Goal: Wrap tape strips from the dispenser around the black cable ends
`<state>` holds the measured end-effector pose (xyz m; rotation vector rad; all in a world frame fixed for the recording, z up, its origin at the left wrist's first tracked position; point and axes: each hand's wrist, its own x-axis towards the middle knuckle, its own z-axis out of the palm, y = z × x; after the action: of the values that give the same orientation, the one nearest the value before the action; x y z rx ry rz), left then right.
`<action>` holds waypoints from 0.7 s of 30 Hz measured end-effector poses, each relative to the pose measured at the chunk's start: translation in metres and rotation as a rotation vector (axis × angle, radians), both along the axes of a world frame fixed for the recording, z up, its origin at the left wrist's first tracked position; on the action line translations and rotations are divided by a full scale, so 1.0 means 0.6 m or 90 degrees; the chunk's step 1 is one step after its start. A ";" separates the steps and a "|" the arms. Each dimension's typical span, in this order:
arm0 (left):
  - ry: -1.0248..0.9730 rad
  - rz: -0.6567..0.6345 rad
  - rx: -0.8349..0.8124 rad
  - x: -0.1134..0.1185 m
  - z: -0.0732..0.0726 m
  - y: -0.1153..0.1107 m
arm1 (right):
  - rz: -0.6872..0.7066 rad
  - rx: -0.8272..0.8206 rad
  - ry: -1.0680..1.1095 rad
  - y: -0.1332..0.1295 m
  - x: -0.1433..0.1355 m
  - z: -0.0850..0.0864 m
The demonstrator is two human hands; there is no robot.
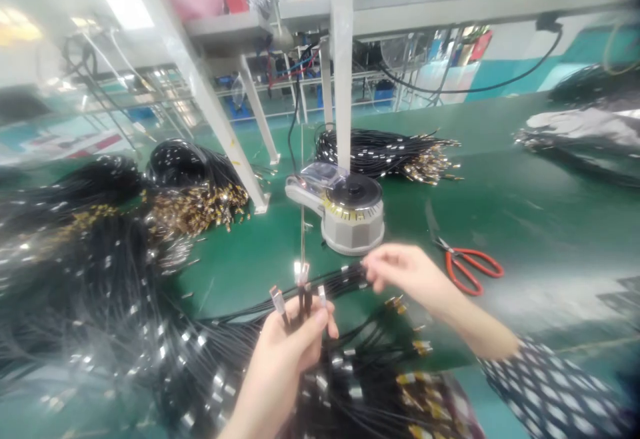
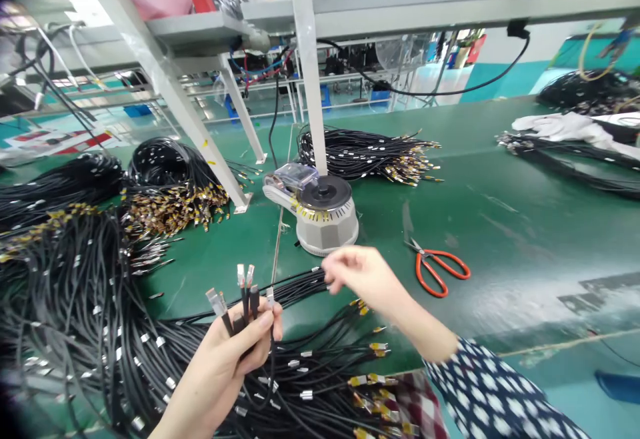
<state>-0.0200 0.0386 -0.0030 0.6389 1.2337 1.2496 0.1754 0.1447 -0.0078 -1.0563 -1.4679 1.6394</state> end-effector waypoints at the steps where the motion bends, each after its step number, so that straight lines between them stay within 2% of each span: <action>1: 0.000 0.000 0.000 0.001 0.000 -0.001 | -0.117 0.008 0.044 0.023 -0.008 0.001; 3: 0.000 -0.004 -0.003 0.002 0.000 -0.002 | -0.181 0.004 0.065 0.064 -0.024 0.000; 6: 0.005 0.000 0.002 0.004 0.001 -0.003 | -0.204 -0.013 0.081 0.095 -0.044 0.000; 14: -0.009 0.010 0.000 0.009 0.002 -0.002 | -0.226 0.058 0.158 0.084 -0.054 0.039; 16: -0.014 0.006 -0.008 0.008 0.003 -0.002 | -0.239 0.082 0.161 0.083 -0.053 0.036; 21: -0.020 -0.007 -0.022 0.008 0.004 -0.002 | -0.279 0.107 0.141 0.090 -0.068 0.001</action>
<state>-0.0153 0.0373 -0.0005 0.5973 1.2216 1.2231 0.1348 0.1986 -0.0072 -0.9826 -1.1133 1.2541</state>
